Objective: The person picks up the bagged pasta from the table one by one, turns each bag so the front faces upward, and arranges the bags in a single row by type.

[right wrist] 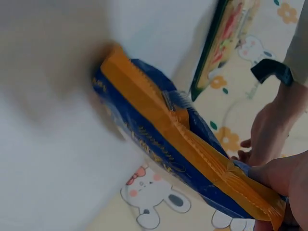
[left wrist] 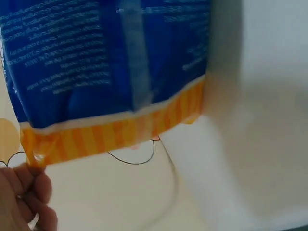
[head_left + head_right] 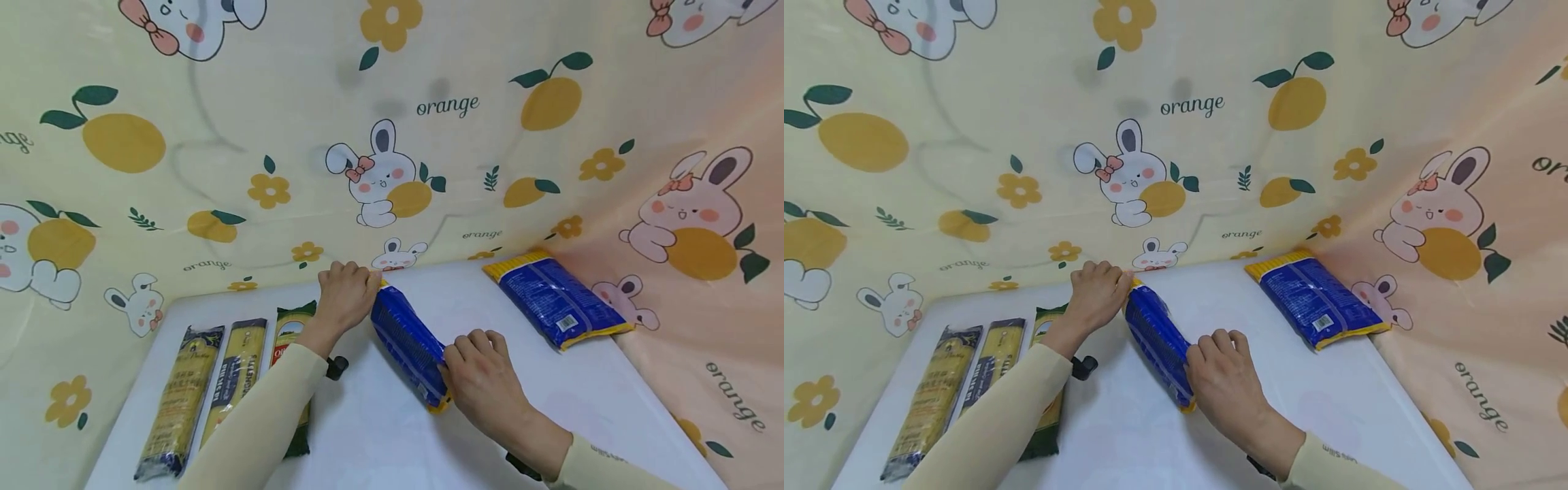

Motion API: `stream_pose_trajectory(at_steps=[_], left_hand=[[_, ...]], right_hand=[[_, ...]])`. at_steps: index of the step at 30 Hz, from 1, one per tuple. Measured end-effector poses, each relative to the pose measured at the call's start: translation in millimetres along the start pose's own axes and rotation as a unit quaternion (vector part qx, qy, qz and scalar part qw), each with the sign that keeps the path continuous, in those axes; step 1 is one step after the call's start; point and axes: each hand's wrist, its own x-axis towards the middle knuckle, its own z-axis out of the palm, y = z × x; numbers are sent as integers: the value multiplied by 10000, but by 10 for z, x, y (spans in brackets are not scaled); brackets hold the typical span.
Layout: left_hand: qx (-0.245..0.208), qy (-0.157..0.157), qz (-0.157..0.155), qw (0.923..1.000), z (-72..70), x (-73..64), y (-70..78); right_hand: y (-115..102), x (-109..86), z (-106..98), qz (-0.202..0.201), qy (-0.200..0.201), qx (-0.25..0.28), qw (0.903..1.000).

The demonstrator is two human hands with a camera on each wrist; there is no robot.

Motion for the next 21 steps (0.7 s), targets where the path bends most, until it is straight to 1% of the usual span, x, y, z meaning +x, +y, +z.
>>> stream_pose_trajectory(at_steps=[4, 6, 8, 10, 13, 16, 19, 21], left_hand=[[107, -75, -291, 9995, 10, -24, -16], [115, -145, -329, 9993, 20, -36, -30], [161, -208, -249, 9993, 27, -49, -48], [237, -243, -83, 9994, 28, -61, -68], [531, -271, 227, 9980, 16, -82, -110], [783, -316, 420, 9955, -4, -97, -167], [950, -391, 481, 9935, -40, -116, -250], [1043, -518, 412, 9923, -74, -141, -324]], right_hand=[[-66, -6, 11, -185, 75, 104, 9997], [-94, -6, 19, -267, 137, 110, 9995], [-119, -6, 26, -332, 211, 126, 9991], [-149, -5, 35, -430, 279, 210, 9985], [-223, 2, 65, -636, 453, 403, 9961], [-354, 25, 122, -886, 744, 552, 9917], [-548, 83, 199, -1157, 1097, 525, 9858], [-696, 135, 248, -1342, 1248, 494, 9818]])
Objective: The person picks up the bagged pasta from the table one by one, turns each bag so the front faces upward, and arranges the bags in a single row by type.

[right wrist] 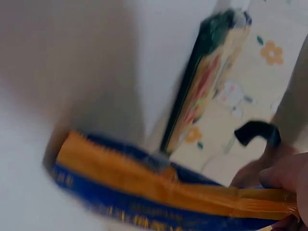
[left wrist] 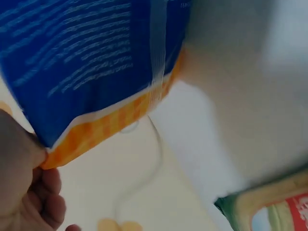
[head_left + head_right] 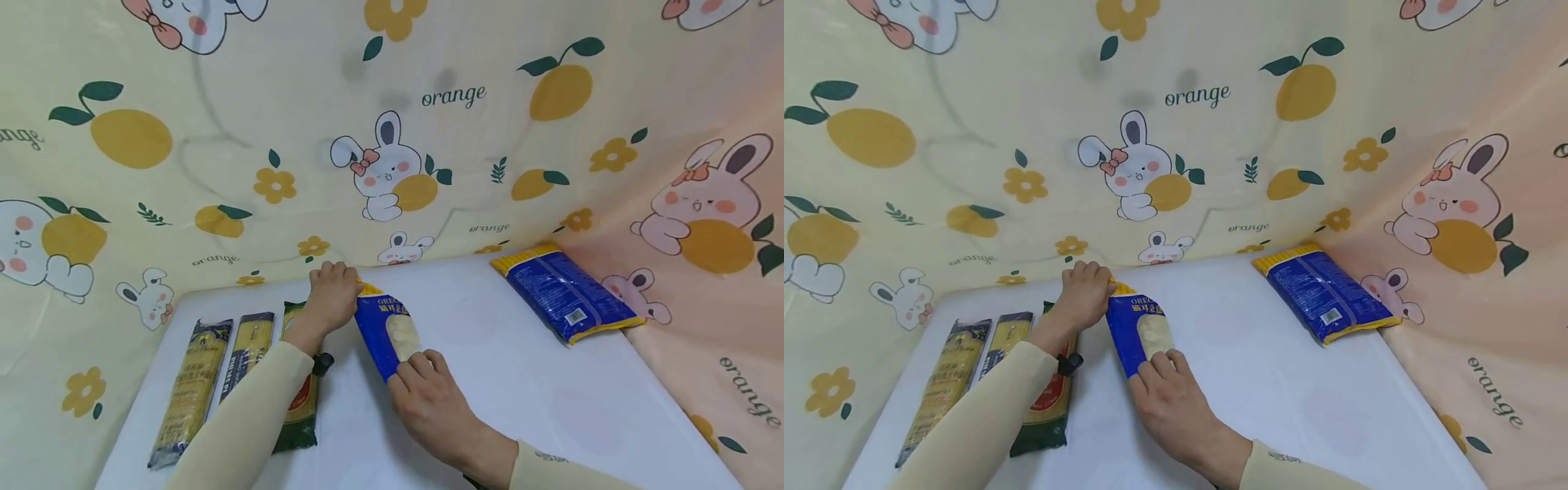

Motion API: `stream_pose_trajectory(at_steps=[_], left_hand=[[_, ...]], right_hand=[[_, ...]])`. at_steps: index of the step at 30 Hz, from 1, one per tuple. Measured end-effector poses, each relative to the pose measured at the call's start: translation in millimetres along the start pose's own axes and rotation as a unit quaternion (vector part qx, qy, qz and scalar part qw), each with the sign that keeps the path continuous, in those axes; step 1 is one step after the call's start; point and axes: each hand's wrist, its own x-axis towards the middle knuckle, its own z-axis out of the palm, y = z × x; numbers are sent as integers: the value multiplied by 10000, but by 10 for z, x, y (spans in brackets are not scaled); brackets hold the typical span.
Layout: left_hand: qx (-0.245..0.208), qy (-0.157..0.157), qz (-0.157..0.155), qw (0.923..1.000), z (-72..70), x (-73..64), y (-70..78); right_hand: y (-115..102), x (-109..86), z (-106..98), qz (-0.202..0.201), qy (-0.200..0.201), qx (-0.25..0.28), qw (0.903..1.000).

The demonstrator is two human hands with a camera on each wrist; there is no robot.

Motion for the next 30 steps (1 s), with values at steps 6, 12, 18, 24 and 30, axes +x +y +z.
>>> stream_pose_trajectory(at_steps=[6, 12, 18, 24, 30], left_hand=[[50, -532, -195, 9984, 6, -159, -264], [99, -1317, -330, 9907, 129, -306, -514], [-188, -1523, -713, 9856, 217, -324, -575], [-202, -1494, -468, 9875, 327, -311, -500], [159, -1360, -15, 9906, 413, -326, -433]], right_hand=[[-250, 70, 99, -182, -396, 517, 9977], [-17, -155, 148, 561, -953, 339, 9933], [196, -396, 279, 776, -1778, -593, 9792], [216, -423, 455, 966, -2253, -428, 9685], [247, -324, 540, 833, -2270, -103, 9703]])
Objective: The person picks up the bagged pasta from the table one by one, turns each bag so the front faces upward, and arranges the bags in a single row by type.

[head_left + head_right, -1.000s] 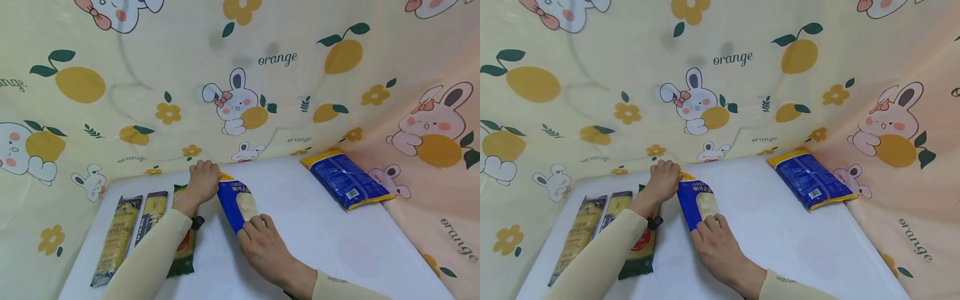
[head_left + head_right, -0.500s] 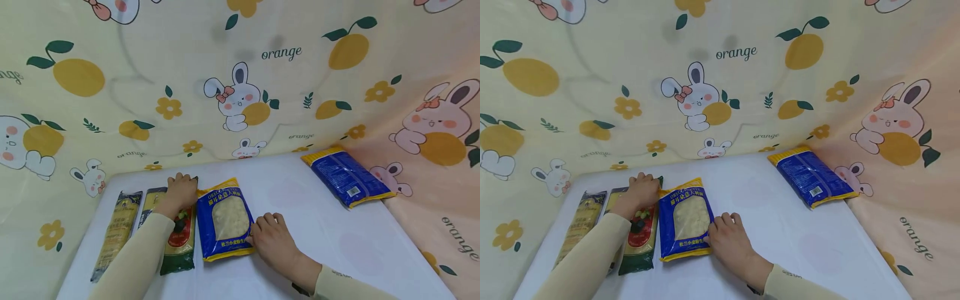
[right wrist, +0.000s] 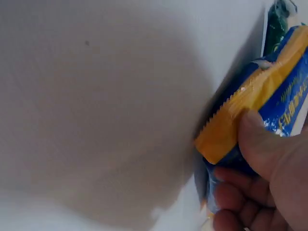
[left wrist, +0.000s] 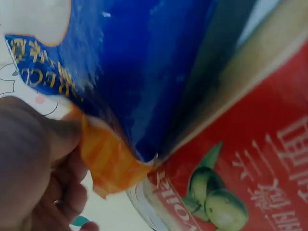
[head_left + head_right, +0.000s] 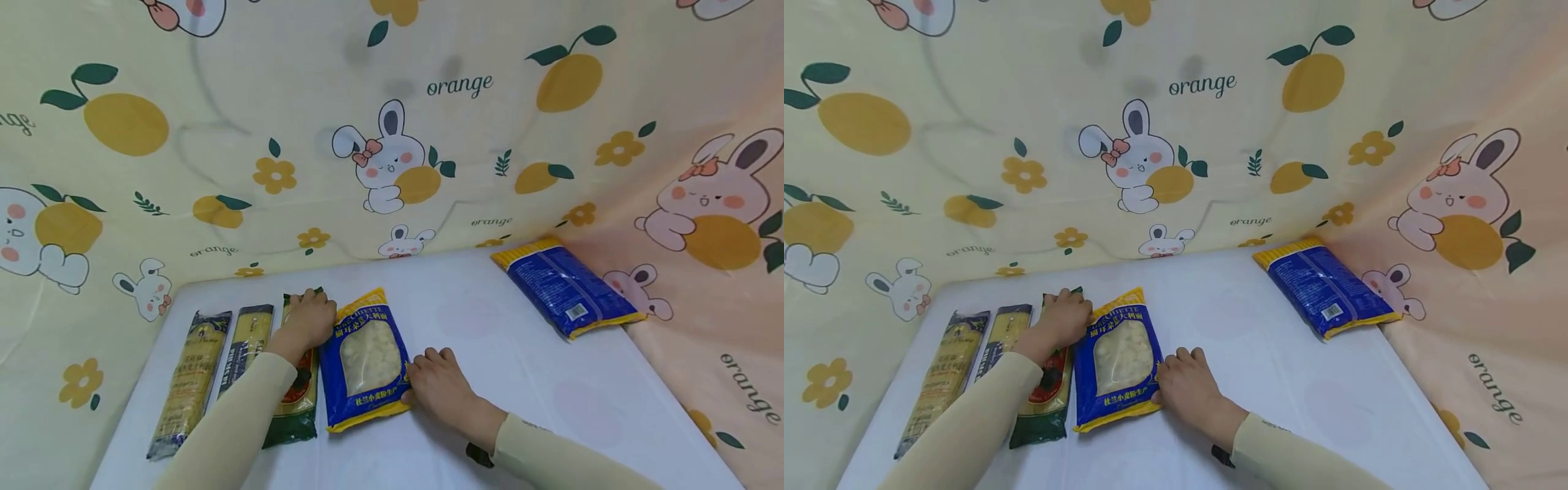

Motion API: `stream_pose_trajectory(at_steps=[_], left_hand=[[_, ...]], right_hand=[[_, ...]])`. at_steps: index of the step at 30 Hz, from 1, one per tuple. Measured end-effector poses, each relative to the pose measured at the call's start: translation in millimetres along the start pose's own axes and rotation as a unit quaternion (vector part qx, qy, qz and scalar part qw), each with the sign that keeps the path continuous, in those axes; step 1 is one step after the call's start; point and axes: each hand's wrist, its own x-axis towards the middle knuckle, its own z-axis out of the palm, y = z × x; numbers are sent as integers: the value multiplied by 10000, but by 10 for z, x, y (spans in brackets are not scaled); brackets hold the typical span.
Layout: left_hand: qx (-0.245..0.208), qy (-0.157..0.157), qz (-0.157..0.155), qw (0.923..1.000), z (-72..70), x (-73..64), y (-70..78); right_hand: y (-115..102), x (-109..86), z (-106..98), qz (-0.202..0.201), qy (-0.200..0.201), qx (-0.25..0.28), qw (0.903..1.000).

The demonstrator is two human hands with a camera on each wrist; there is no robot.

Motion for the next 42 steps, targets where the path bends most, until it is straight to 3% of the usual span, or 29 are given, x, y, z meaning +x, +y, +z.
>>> stream_pose_trajectory(at_steps=[6, 11, 14, 16, 20, 23, 26, 28, 31, 34, 37, 42], left_hand=[[407, 884, 43, 9952, 22, 97, -11], [502, 1716, 337, 9833, -65, 194, 25], [476, 1943, 290, 9794, -113, 243, 22], [452, 1809, 192, 9823, -115, 262, 10], [337, 1200, -79, 9922, -105, 237, 14], [229, 1183, -138, 9926, -109, 194, 101], [116, 1438, 115, 9895, -109, 149, 321], [-9, 1426, 398, 9890, -83, 111, 528], [-409, 858, 746, 9927, -18, 29, 842], [-785, 110, 712, 9943, 141, -54, 1030], [-859, -269, 466, 9948, 305, -124, 1073], [-716, -128, 311, 9969, 411, -225, 978]], right_hand=[[68, 12, -80, -405, 315, -68, 9987], [151, 5, -254, -338, 442, -101, 9984], [127, 22, -293, -338, 537, -108, 9979], [95, 31, -266, -367, 530, -173, 9978], [56, 12, -167, -301, 424, -372, 9980], [69, 4, -116, -86, 445, -446, 9980], [83, 16, -77, 13, 426, -463, 9980], [79, 14, -58, -61, 332, -502, 9982], [66, -6, -37, -227, 217, -545, 9980], [78, -39, -50, -249, 184, -454, 9985], [129, -70, -79, -135, 190, -328, 9992], [281, -81, -111, 31, 168, -236, 9996]])
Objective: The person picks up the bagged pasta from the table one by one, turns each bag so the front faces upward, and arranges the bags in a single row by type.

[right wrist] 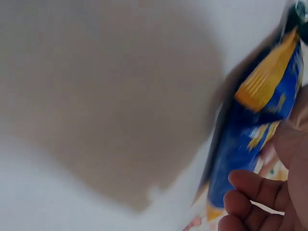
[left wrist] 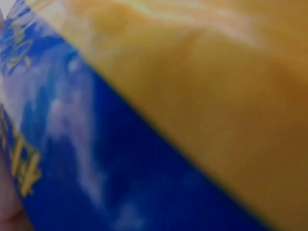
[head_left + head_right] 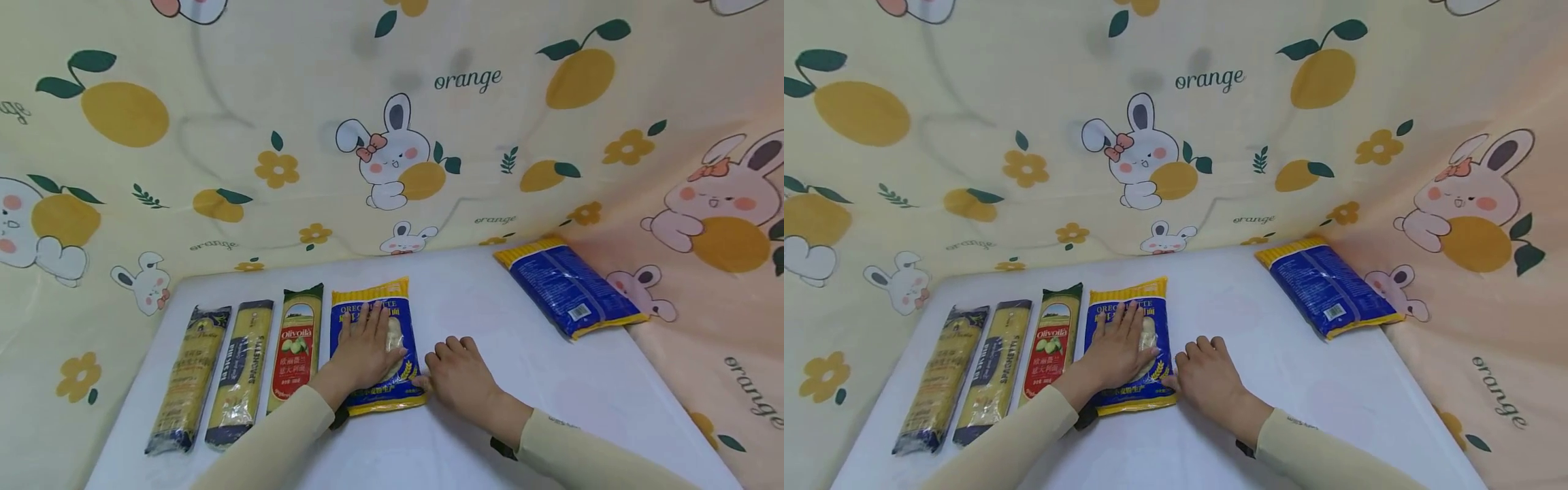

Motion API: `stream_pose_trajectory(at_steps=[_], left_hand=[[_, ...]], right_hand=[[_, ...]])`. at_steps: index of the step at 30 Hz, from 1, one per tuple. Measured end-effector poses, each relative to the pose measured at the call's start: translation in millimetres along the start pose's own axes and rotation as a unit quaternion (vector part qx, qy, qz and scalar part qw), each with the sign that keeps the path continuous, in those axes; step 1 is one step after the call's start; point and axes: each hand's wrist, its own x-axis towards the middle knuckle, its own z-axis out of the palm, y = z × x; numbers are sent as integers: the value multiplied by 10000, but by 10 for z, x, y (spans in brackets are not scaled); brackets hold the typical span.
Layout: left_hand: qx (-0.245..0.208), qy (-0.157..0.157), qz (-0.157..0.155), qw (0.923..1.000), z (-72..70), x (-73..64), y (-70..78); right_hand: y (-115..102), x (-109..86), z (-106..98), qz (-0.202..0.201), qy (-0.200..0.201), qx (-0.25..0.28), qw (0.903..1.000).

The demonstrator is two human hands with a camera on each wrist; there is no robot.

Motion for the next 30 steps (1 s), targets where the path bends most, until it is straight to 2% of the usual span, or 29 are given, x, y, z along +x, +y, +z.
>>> stream_pose_trajectory(at_steps=[5, 9, 18, 26, 30], left_hand=[[-5, 84, -143, 9999, -22, -129, -130], [-229, 132, -188, 9995, 5, -222, -215], [-306, 159, -146, 9993, 5, -250, -302], [-417, 100, 8, 9991, 8, -213, -266], [-387, 45, 91, 9992, 17, -173, -233]], right_hand=[[284, 16, 6, 227, 49, 93, 9997], [655, -17, 55, 569, 101, 61, 9983], [1560, -144, 222, 1491, -442, 80, 9878], [2332, -317, 221, 2291, -837, 137, 9697], [2646, -517, 278, 2864, -1184, 461, 9497]])
